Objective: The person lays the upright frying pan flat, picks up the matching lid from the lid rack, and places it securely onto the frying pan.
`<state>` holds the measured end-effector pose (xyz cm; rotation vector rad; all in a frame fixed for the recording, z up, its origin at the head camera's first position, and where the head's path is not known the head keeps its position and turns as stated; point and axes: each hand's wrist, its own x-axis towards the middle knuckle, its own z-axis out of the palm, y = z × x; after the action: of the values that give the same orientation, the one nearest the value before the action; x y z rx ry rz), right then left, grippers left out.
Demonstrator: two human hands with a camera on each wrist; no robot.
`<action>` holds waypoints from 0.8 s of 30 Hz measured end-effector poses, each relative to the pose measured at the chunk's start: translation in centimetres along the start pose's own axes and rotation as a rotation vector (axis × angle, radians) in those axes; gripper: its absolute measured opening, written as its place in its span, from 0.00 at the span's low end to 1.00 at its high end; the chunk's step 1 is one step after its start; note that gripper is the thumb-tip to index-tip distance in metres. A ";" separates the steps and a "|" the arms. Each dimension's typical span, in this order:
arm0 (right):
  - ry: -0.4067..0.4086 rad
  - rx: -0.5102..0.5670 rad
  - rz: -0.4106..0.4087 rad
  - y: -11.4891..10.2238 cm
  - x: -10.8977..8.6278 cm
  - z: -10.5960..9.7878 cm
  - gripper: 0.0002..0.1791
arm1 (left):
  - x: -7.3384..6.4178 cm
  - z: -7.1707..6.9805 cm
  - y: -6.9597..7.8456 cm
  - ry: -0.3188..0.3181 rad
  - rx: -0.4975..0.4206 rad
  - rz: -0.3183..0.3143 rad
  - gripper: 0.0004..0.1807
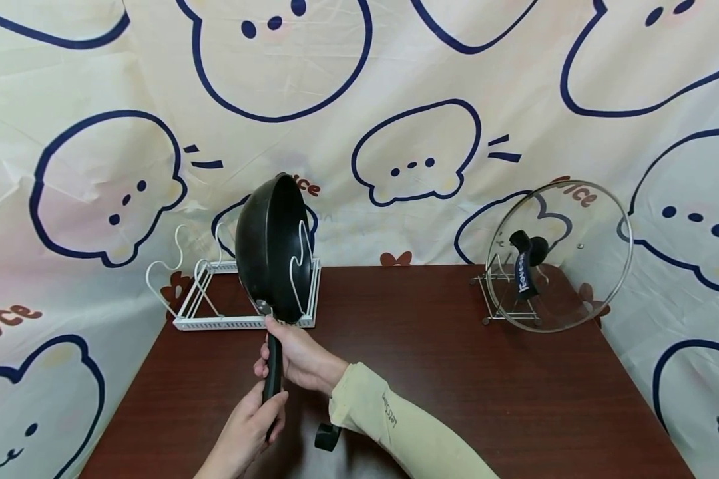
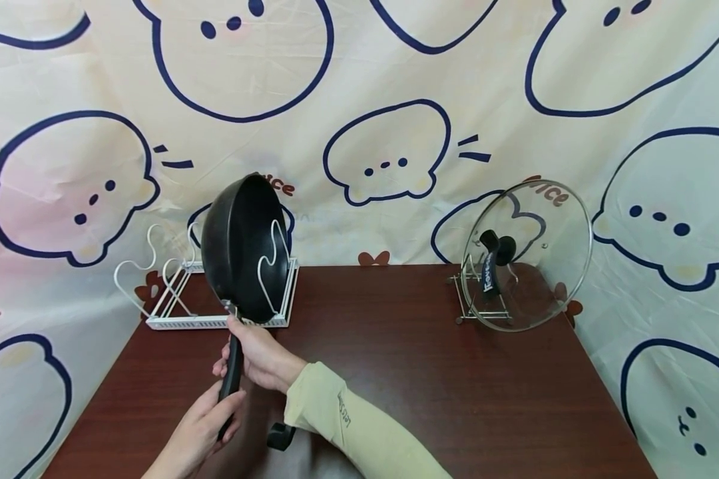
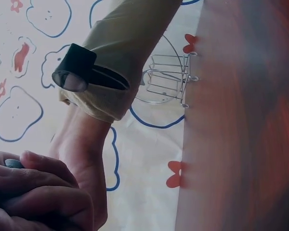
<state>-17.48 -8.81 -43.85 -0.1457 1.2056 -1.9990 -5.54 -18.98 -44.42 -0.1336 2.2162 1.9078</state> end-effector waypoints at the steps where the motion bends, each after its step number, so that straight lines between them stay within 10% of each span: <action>1: 0.000 0.003 0.003 0.0 0.0 0.0 0.18 | 0.0 0.0 0.0 0.005 0.009 0.002 0.14; 24: -0.039 -0.012 -0.002 -0.7 -0.5 0.4 0.19 | -0.5 0.3 1.0 0.066 0.126 0.081 0.11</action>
<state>-17.32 -8.57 -42.91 -0.1908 1.1939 -1.9817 -5.23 -18.58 -43.33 -0.0889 2.4133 1.8220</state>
